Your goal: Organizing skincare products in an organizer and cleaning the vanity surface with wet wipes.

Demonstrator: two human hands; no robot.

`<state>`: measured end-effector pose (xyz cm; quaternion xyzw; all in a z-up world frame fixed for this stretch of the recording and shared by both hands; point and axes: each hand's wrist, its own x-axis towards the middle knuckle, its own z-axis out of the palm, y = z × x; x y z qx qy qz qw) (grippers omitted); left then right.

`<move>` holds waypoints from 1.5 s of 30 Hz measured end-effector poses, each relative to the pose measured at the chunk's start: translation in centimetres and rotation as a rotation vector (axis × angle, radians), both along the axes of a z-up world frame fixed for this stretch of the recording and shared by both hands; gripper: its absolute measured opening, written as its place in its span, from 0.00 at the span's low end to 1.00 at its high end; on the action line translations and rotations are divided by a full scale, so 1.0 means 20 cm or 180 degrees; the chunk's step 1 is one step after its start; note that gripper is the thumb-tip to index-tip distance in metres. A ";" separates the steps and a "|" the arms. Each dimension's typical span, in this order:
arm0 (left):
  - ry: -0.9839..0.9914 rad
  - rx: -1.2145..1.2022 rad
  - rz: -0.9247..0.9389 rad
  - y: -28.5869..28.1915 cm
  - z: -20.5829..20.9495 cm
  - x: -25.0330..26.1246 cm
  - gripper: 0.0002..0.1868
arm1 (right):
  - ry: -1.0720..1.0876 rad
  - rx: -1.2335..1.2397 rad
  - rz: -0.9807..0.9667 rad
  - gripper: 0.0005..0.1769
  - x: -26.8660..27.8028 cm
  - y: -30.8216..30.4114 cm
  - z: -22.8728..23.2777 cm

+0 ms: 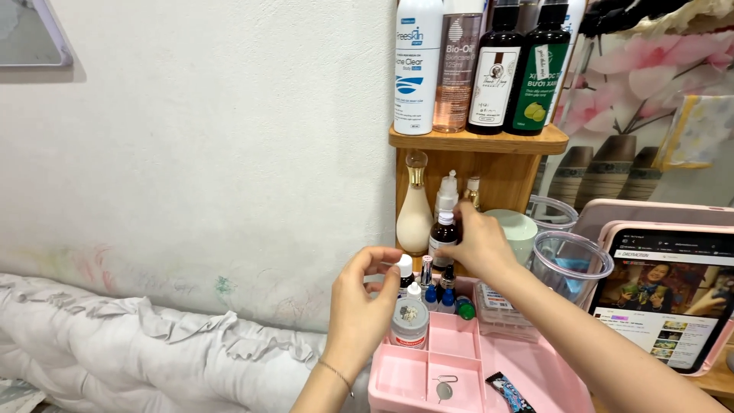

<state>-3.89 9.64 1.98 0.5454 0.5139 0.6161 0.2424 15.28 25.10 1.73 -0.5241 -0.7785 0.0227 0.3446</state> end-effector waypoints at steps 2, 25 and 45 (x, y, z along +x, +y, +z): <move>-0.0102 0.0045 -0.0060 -0.07 -0.03 -0.01 0.10 | 0.0038 -0.0065 -0.0034 0.38 0.03 -0.06 0.06; 0.2159 -0.2101 -0.0922 -0.66 -2.18 0.34 0.42 | 0.0776 -0.3244 0.0714 0.15 0.46 -1.36 -0.81; 0.0907 0.0765 -0.1436 -0.62 -0.16 0.30 0.29 | 0.1193 -0.1589 0.1033 0.20 0.73 -1.04 -0.04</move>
